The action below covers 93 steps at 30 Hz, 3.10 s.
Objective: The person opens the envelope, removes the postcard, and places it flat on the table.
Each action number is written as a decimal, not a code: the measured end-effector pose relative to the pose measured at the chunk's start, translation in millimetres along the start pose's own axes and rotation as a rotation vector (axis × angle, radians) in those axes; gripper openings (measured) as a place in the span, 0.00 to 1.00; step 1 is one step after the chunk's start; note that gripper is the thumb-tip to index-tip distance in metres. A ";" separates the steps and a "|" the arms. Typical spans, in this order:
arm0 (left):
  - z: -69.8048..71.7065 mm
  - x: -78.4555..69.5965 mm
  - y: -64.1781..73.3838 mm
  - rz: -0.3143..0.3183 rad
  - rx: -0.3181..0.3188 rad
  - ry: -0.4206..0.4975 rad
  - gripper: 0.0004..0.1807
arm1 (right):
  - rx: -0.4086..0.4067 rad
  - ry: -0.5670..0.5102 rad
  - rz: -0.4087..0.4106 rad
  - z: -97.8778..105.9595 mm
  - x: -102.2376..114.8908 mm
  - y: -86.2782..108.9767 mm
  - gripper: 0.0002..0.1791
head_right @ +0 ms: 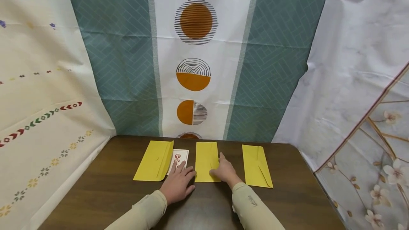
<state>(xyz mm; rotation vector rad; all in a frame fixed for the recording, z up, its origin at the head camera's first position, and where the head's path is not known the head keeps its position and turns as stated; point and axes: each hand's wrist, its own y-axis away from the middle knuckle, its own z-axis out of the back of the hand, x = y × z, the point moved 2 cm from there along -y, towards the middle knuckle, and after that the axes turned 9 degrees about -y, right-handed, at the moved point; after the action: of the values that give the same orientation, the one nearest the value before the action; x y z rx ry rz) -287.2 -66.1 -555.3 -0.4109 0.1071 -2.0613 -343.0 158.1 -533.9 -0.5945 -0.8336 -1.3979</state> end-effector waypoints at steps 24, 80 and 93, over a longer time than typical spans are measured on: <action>2.6 2.7 0.9 0.023 0.016 -0.034 0.20 | -0.164 0.339 0.043 -40.0 18.4 12.3 0.56; -0.3 -4.3 -1.1 0.069 0.039 0.040 0.30 | -0.005 0.541 0.147 9.6 -12.5 28.0 0.27; 23.2 -42.5 -31.3 0.322 -0.001 0.112 0.40 | -0.006 0.553 0.118 11.3 -13.2 25.3 0.29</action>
<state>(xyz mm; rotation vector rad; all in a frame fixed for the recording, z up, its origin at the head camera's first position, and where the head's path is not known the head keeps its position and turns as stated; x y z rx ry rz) -286.2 -11.7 -536.3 -0.2589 0.2274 -1.7650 -319.4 177.8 -534.8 -0.2325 -0.3449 -1.3623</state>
